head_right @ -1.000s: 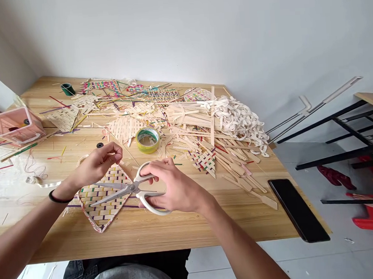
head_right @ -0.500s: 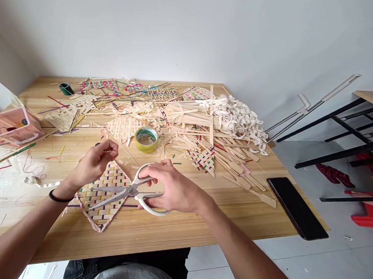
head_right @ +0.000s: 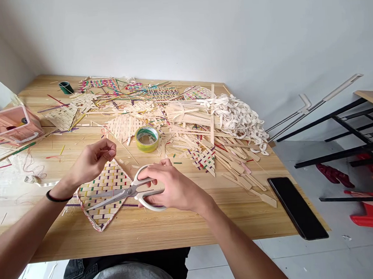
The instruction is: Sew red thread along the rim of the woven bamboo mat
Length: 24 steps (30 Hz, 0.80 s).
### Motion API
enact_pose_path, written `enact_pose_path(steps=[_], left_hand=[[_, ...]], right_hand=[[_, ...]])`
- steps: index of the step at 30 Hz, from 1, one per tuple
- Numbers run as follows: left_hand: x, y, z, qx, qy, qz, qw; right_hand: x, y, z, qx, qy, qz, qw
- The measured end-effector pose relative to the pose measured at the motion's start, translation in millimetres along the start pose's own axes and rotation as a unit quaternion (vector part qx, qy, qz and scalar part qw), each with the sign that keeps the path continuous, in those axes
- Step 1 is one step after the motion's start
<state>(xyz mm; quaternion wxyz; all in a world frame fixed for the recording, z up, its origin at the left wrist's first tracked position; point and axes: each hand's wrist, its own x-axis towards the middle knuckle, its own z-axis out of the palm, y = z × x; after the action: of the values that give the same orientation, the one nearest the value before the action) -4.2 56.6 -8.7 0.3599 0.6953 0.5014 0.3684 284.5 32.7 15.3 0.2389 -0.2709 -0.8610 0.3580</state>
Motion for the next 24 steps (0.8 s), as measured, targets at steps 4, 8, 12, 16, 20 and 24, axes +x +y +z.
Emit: enact_pose_path(steps=[4,8,12,16,20,24], left_hand=[[0,-1,0.1,-0.004,0.01,-0.004,1.0],[1,-1,-0.5,-0.013,0.02,-0.007,1.0],[0,4,-2.7,-0.021,0.019,-0.01,1.0],[0,11,-8.4,-0.029,0.016,-0.011,0.999],[2,16,-15.3,-0.043,0.014,-0.008,0.999],[5,18,-19.9,-0.057,0.021,0.0,0.998]], right_hand=[[0,2,1,0.007,-0.001,-0.005,1.0],[0,0,1,0.011,-0.003,-0.01,1.0],[-4,0,-4,0.001,-0.01,0.003,1.0],[-19,13,-14,-0.08,0.004,0.084,0.993],[-34,32,-16,-0.164,0.047,0.156,0.973],[-40,42,-11,-0.189,0.052,0.181,0.964]])
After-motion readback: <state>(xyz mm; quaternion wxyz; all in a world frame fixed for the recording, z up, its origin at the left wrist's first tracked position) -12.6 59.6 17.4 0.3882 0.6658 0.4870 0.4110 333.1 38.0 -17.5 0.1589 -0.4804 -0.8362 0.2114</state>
